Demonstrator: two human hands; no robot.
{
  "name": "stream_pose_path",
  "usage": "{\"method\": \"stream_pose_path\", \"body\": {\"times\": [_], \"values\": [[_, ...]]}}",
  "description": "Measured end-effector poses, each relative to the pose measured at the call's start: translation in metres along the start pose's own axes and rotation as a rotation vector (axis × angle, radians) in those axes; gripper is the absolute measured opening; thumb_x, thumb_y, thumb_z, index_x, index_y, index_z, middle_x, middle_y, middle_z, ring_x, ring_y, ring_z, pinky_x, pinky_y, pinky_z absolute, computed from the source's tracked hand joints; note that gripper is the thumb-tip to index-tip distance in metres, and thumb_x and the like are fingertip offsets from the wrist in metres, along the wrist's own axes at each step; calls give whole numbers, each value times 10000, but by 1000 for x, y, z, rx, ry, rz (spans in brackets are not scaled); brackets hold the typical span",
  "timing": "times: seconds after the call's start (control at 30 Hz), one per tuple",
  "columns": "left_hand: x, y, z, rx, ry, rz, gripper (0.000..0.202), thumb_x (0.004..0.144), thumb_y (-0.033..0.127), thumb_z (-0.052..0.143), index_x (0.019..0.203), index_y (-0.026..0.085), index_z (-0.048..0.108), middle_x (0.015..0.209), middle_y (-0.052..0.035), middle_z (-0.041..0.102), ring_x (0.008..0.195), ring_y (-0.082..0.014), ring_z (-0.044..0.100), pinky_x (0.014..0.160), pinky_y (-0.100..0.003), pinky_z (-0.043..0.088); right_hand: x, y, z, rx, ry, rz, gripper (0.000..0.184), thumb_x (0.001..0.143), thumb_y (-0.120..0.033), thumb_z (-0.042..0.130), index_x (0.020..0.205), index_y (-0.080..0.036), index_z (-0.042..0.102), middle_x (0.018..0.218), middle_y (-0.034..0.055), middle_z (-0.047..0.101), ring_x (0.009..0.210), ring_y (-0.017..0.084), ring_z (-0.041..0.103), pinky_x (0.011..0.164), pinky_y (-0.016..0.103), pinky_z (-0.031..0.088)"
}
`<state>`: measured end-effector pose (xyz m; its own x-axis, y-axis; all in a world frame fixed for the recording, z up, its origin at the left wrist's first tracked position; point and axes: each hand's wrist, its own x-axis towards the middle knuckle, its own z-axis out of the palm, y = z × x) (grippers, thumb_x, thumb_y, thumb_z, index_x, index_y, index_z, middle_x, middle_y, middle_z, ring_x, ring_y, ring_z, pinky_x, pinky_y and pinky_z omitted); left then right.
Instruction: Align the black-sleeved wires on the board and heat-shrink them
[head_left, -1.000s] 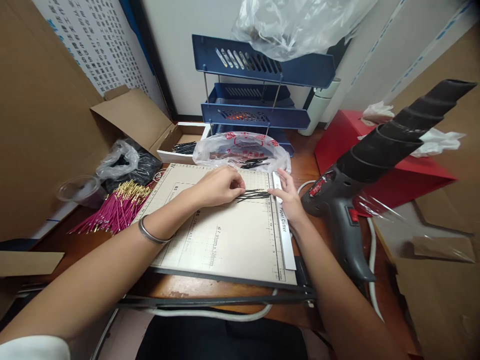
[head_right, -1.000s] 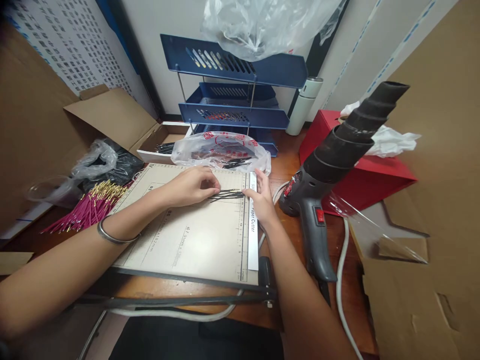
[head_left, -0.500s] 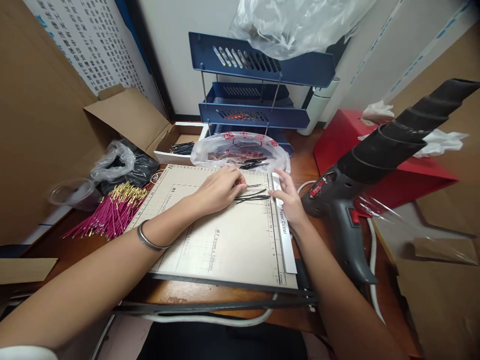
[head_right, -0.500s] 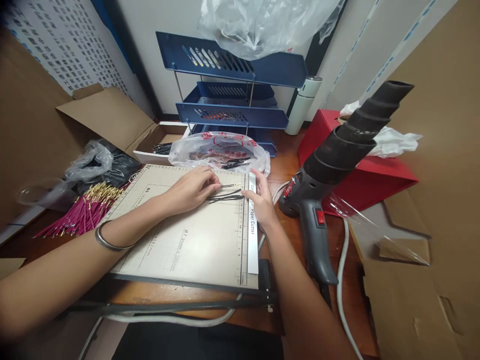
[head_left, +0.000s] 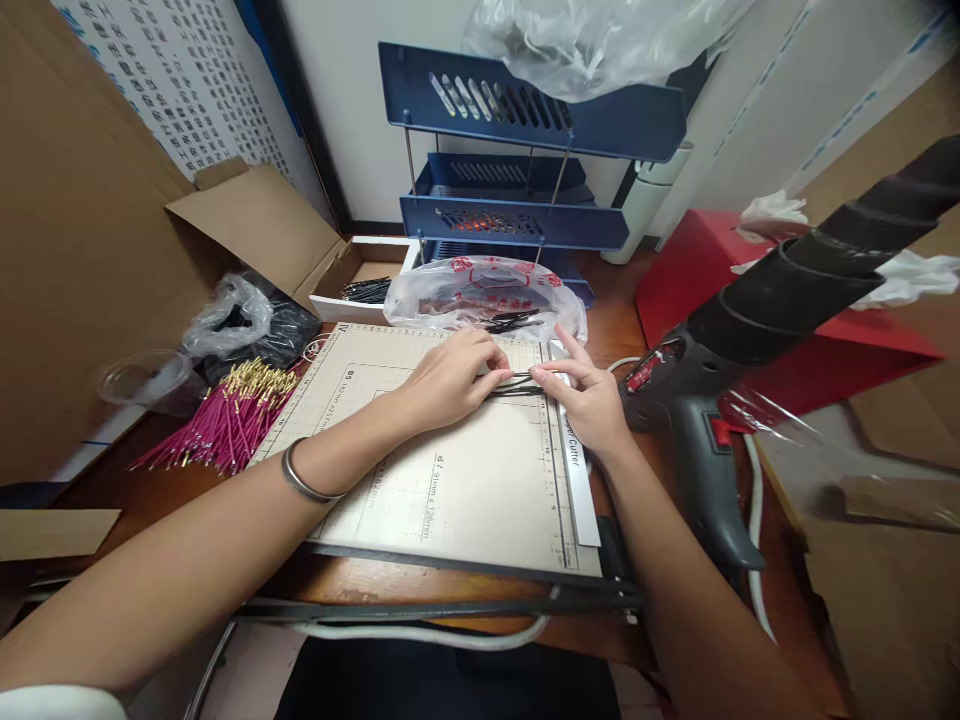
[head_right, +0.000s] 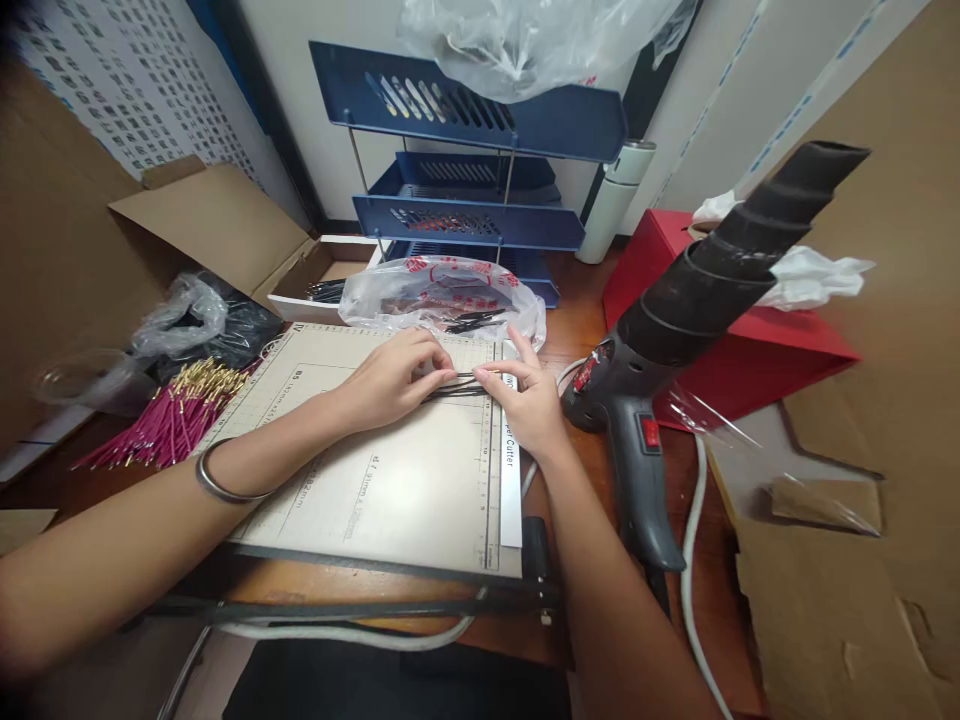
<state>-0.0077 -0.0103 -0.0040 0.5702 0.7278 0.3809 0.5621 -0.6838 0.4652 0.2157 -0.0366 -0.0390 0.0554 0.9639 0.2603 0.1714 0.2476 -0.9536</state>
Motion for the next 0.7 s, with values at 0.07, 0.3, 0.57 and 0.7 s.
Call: {"method": "stream_pose_path", "body": {"times": [0.07, 0.3, 0.57, 0.7], "values": [[0, -1, 1, -32, 21, 55, 173, 1042, 288, 636, 931, 176, 707, 971, -70, 728, 956, -224, 628, 883, -372, 472, 0, -3, -2, 4, -12, 20, 407, 699, -655, 906, 834, -272, 874, 1660, 79, 561, 1613, 402, 432, 1370, 587, 217], [1, -1, 3, -176, 110, 222, 182, 1032, 283, 685, 965, 189, 827, 906, -61, 800, 836, -190, 685, 853, -368, 500, -3, -13, -3, 48, -39, 46, 450, 666, -708, 917, 849, -297, 889, 1683, 44, 531, 1662, 390, 347, 1383, 539, 228], [3, -2, 2, -287, 150, 170, 130, 981, 240, 753, 927, 202, 865, 849, -48, 808, 786, -171, 696, 801, -337, 516, -4, -13, -1, 34, -35, 44, 491, 663, -748, 893, 856, -297, 898, 1672, 53, 542, 1645, 408, 376, 1379, 557, 225], [3, -2, 1, -285, 165, 144, 137, 978, 247, 748, 928, 198, 865, 845, -54, 801, 797, -176, 695, 806, -337, 525, -4, -14, -2, 14, -53, 63, 476, 696, -730, 884, 860, -283, 900, 1661, 74, 556, 1634, 409, 396, 1376, 563, 232]]}}
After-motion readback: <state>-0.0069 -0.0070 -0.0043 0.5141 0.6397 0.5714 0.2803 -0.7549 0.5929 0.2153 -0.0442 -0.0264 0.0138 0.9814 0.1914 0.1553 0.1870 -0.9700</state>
